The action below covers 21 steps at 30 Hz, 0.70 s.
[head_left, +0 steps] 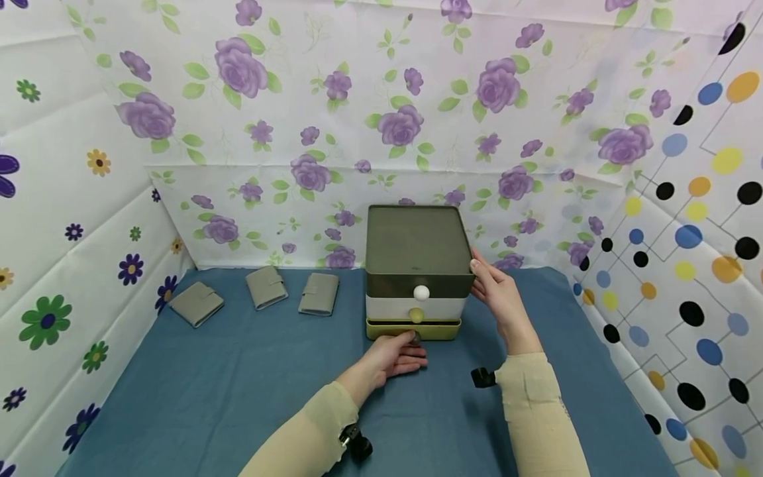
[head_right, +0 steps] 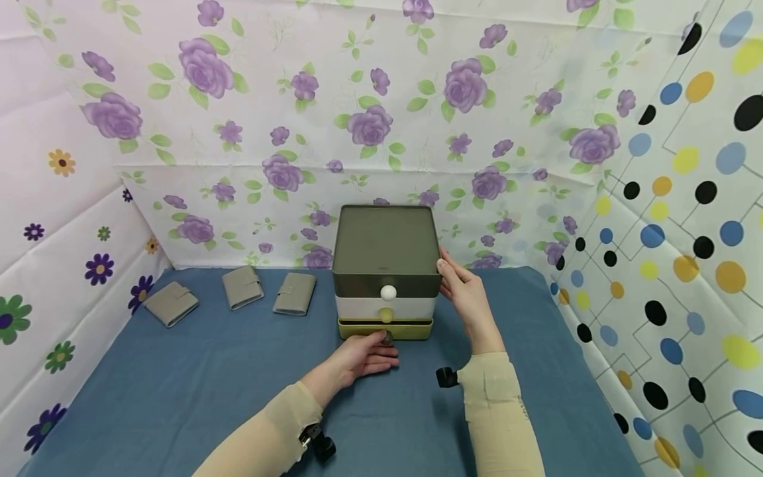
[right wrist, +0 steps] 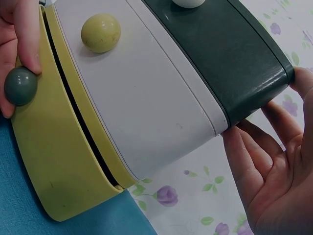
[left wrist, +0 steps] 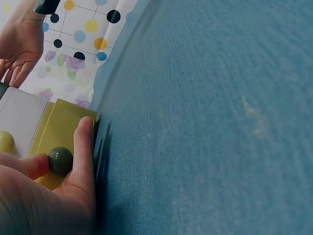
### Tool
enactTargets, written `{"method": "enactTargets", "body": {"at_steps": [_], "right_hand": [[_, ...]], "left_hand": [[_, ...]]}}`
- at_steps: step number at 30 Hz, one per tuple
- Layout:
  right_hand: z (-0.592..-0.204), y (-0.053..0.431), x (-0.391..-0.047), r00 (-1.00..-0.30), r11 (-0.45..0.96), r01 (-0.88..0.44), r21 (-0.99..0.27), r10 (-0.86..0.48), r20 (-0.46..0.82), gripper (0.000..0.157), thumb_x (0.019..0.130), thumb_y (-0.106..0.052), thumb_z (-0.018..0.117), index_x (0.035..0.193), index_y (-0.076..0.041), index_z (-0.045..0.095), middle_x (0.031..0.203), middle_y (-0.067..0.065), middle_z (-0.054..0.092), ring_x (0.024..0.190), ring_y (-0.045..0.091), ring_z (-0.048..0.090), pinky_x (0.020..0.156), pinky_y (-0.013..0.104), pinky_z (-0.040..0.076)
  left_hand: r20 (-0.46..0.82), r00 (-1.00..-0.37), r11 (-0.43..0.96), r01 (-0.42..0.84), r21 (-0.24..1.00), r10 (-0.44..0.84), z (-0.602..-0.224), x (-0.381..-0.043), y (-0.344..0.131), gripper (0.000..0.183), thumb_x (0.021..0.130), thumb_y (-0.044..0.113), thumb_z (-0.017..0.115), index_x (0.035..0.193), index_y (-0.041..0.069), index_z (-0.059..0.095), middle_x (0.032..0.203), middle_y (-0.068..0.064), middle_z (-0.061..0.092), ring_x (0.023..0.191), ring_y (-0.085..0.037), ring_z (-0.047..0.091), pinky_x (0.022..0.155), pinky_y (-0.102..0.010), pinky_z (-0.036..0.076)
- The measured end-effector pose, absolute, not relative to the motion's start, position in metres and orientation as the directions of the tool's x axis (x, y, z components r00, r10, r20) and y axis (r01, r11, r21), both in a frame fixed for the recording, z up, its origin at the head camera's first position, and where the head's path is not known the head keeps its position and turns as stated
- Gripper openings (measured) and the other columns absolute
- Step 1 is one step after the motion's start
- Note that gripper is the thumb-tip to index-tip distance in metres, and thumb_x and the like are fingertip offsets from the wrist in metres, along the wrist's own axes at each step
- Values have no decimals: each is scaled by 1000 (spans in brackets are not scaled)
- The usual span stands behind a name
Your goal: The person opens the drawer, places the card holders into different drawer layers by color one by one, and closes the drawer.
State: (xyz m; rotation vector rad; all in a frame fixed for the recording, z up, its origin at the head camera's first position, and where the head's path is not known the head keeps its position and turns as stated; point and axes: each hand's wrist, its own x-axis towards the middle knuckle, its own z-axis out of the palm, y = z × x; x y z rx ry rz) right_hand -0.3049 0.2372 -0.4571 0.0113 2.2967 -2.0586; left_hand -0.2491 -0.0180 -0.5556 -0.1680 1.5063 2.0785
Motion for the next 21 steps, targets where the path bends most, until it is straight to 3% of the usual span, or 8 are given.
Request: {"method": "enactTargets", "body": {"at_steps": [5,13,21], "right_hand": [[-456,237,-305,-998,110,46,-993,-36,-50,70,100,-69,60,160,-34,50,169,-11,38,145,20,54,116,38,45],[-456,238,-304,-998,102,43,-994,-36,-47,72,100,-68,61,160,-29,50,169,-16,36,145,21,53,117,40,45],[-457,237,-304,-998,114,34,-993,-45,-39,71,101,-68,59,162,-33,47,171,-11,35,146,20,52,117,39,44]], "left_hand": [[-422,-821,-190,-517,834,385,-555,-245,-21,50,114,28,55,140,-15,59,132,-33,67,113,-37,75,92,-37,62],[-437,-794,-120,-527,841,422,-554,-236,-26,51,114,29,56,138,-15,61,127,-29,71,110,-33,76,92,-36,62],[-444,-775,-57,-521,852,450,-556,-226,-35,49,113,32,58,136,-10,65,121,-25,75,108,-31,78,89,-36,63]]}}
